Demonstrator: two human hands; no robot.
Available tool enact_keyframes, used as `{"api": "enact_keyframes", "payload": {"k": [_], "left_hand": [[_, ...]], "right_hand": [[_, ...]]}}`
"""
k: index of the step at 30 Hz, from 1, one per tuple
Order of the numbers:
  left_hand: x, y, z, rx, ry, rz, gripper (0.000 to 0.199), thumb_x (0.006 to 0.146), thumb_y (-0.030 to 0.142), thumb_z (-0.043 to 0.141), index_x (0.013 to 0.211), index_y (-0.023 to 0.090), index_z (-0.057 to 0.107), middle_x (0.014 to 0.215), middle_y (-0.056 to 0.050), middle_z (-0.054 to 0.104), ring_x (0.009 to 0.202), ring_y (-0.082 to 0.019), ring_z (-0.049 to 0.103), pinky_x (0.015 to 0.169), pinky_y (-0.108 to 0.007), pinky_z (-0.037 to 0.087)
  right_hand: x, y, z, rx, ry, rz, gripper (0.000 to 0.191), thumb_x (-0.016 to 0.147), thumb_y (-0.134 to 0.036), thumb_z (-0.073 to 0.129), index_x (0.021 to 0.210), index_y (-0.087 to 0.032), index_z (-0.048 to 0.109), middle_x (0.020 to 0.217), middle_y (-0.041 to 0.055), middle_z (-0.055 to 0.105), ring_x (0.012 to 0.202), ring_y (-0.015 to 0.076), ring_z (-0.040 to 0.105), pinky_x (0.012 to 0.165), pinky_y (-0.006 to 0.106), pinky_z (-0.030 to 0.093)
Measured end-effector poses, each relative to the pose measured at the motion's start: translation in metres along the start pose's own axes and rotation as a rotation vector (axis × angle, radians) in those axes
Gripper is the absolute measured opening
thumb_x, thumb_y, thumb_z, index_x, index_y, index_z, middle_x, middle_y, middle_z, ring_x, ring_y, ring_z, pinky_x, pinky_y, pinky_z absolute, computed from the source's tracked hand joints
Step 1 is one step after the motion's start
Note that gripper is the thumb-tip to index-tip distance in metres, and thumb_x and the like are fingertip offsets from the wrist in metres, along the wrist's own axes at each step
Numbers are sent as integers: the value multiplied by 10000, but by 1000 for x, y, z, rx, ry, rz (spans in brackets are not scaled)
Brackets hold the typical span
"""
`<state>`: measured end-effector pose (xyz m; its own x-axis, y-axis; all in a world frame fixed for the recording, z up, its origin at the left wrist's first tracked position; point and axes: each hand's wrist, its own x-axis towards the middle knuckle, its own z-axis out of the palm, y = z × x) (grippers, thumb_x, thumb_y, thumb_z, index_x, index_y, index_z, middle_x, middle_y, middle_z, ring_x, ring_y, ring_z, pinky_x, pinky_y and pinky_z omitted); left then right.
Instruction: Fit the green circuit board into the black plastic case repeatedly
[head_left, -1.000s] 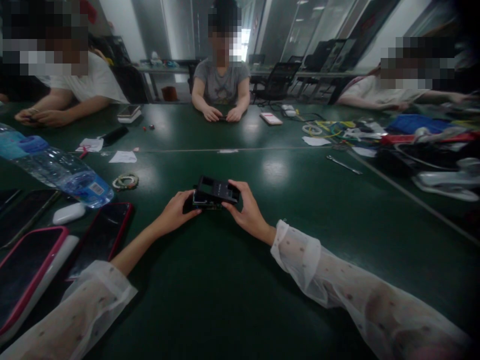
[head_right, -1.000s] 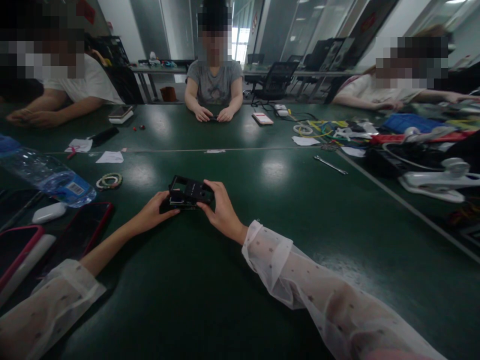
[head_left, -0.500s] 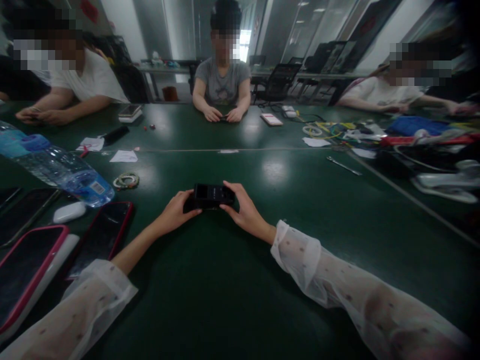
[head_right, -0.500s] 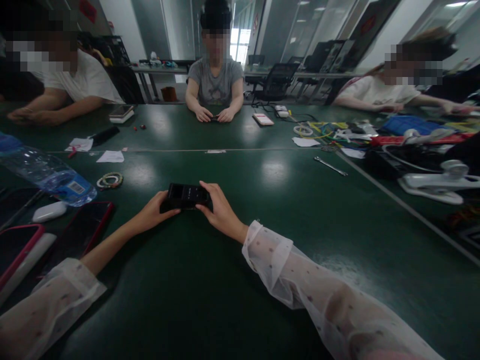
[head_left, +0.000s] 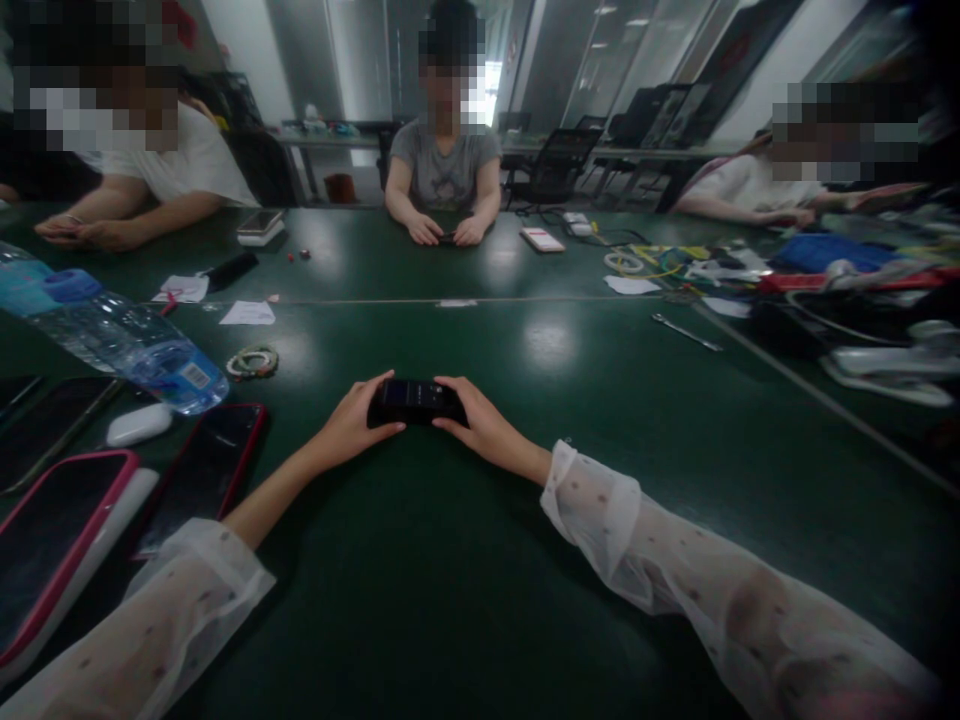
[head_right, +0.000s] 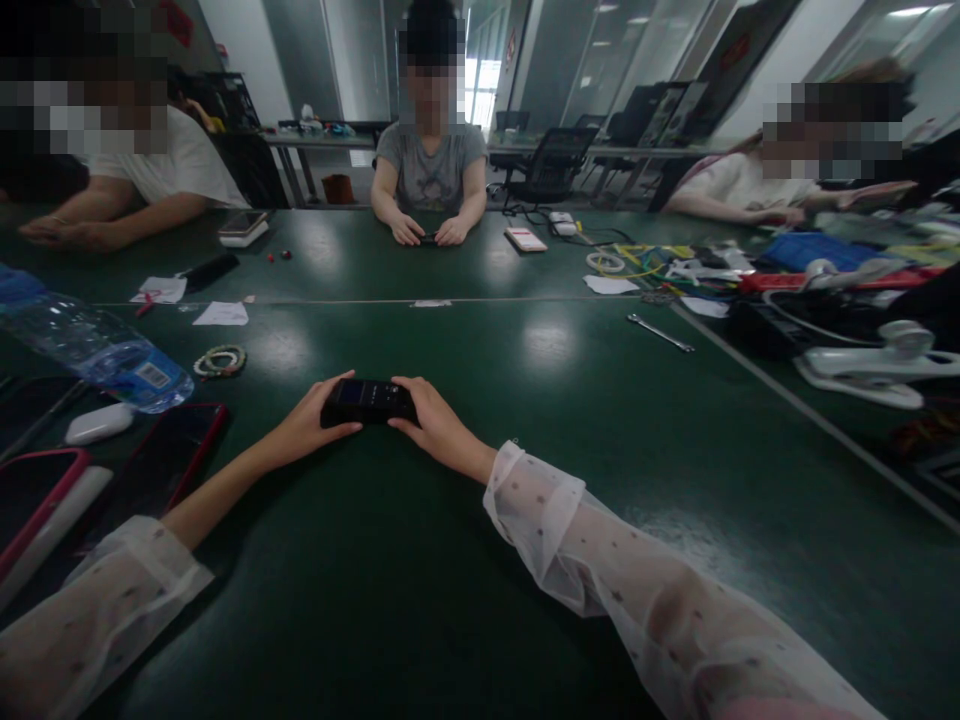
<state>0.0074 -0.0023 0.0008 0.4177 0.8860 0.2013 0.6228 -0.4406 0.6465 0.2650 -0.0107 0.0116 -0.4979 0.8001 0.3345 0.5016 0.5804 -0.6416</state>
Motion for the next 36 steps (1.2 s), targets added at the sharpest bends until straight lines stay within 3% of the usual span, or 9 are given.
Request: {"api": "enact_keyframes", "payload": {"k": [9, 25, 36], "left_hand": [[0, 1, 0, 3, 7, 24, 721, 810, 443, 672, 1420, 241, 344, 1354, -125, 473, 1256, -308, 454, 1043, -510, 384], [0, 5, -2, 1, -19, 0, 729, 811, 461, 667, 1422, 221, 349, 1356, -130, 475, 1249, -313, 456, 1025, -505, 403], [2, -2, 2, 30, 9, 8, 665, 809, 425, 675, 1366, 197, 392, 1307, -131, 500, 1241, -305, 467, 1037, -506, 394]], "right_hand": [[0, 1, 1, 15, 11, -9, 585, 831, -221, 649, 1346, -257, 373, 1266, 96, 528, 1195, 252, 536, 1027, 514, 449], [-1, 7, 2, 43, 42, -7, 591, 813, -207, 670, 1335, -251, 395, 1251, 88, 552, 1165, 244, 562, 1001, 496, 473], [-1, 9, 4, 75, 73, -7, 578, 815, -219, 675, 1324, -242, 403, 1243, 93, 562, 1150, 244, 574, 999, 482, 479]]}}
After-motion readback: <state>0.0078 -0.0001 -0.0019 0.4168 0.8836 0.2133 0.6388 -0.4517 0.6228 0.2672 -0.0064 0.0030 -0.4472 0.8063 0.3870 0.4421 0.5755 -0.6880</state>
